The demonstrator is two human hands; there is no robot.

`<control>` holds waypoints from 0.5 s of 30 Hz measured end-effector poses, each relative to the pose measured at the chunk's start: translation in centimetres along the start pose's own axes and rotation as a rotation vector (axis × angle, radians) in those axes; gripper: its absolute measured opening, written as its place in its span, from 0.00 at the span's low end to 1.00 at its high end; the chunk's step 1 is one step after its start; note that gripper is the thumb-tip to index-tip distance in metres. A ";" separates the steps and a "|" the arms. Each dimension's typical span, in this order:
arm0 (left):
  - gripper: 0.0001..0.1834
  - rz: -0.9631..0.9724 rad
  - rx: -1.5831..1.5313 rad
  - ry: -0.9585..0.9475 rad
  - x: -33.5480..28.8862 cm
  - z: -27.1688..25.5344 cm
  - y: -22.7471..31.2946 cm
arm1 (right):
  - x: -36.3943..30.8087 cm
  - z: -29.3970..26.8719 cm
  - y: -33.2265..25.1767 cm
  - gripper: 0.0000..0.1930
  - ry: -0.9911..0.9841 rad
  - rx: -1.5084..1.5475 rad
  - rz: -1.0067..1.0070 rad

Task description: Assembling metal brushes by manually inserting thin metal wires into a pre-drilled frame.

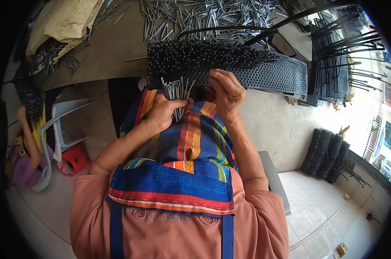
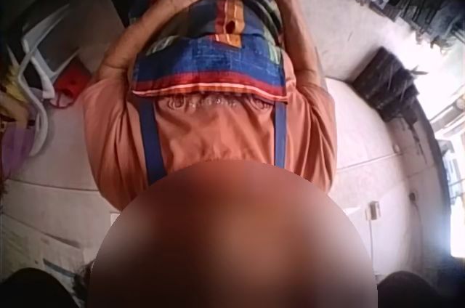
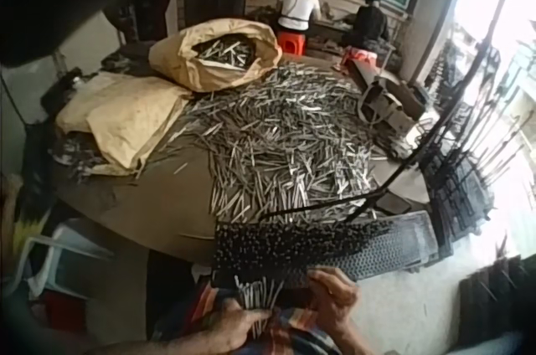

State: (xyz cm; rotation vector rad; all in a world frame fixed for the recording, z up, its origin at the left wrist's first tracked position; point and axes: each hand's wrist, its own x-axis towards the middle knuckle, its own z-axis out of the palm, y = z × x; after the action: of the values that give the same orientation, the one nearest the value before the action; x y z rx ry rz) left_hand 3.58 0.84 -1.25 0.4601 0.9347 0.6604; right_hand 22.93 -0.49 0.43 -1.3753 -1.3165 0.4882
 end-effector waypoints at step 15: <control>0.12 0.013 -0.011 -0.025 0.0 -0.2 -0.6 | -2.0 0.8 1.0 0.10 -0.106 -0.162 -0.099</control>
State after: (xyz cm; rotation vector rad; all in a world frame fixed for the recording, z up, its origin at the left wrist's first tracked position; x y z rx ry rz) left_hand 3.56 0.48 -1.73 0.4644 0.9049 0.6700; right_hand 22.07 -1.70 -1.42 -1.4243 -1.5309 0.3986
